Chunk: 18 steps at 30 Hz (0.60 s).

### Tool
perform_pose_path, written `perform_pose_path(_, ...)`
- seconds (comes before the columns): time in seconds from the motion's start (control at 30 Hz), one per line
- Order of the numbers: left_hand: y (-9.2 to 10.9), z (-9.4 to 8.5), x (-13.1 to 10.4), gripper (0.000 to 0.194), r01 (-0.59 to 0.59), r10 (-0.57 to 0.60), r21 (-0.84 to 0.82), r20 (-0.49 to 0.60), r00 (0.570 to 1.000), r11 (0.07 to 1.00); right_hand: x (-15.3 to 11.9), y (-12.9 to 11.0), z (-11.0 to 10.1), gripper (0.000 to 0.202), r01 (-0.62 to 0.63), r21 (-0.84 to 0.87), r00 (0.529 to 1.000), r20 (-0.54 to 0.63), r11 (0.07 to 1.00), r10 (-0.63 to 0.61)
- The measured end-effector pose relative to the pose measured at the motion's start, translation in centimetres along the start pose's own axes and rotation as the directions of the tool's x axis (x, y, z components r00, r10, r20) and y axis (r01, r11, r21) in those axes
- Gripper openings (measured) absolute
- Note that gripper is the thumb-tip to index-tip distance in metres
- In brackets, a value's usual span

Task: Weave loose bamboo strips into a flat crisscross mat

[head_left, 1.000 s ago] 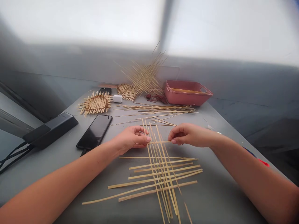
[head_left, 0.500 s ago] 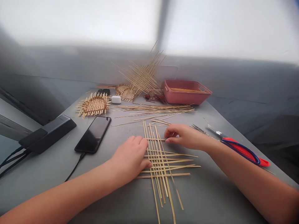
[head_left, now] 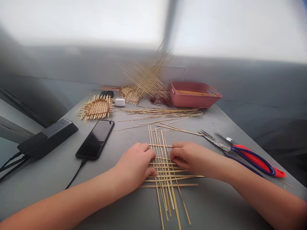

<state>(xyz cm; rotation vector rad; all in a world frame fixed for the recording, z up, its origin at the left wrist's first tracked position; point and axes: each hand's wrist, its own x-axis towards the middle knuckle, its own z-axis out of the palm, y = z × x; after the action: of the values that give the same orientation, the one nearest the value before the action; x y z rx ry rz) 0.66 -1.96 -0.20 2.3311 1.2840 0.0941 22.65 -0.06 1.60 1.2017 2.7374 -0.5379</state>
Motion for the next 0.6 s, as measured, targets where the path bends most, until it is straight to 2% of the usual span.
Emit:
perform_pose_path(0.2,-0.1,0.2,0.1,0.025,0.01,-0.01,-0.009,0.016,1.0,1.0,0.2,0.0,1.3,0.018,0.04,-0.211,0.998,-0.041,0.977,-0.05)
perform_pose_path(0.37,-0.1,0.2,0.0,0.022,0.007,-0.007,-0.006,0.016,1.0,1.0,-0.1,0.0,2.0,0.018,0.067,-0.285,0.991,-0.09,0.956,-0.096)
perform_pose_path(0.43,0.0,0.1,0.0,0.021,0.006,-0.006,-0.012,0.015,1.0,1.0,-0.3,-0.3,2.1,0.017,0.052,-0.245,0.991,-0.108,0.968,-0.081)
perform_pose_path(0.53,0.2,0.2,-0.1,0.021,-0.015,0.015,-0.038,-0.002,1.0,0.999,-0.5,-1.0,2.2,0.006,-0.027,-0.099,0.988,-0.154,0.995,0.011)
perform_pose_path(0.6,0.3,0.2,-0.2,0.023,-0.02,0.019,-0.071,-0.012,1.0,0.997,-0.5,-1.5,2.3,0.012,-0.063,-0.006,0.982,-0.18,0.998,0.061)
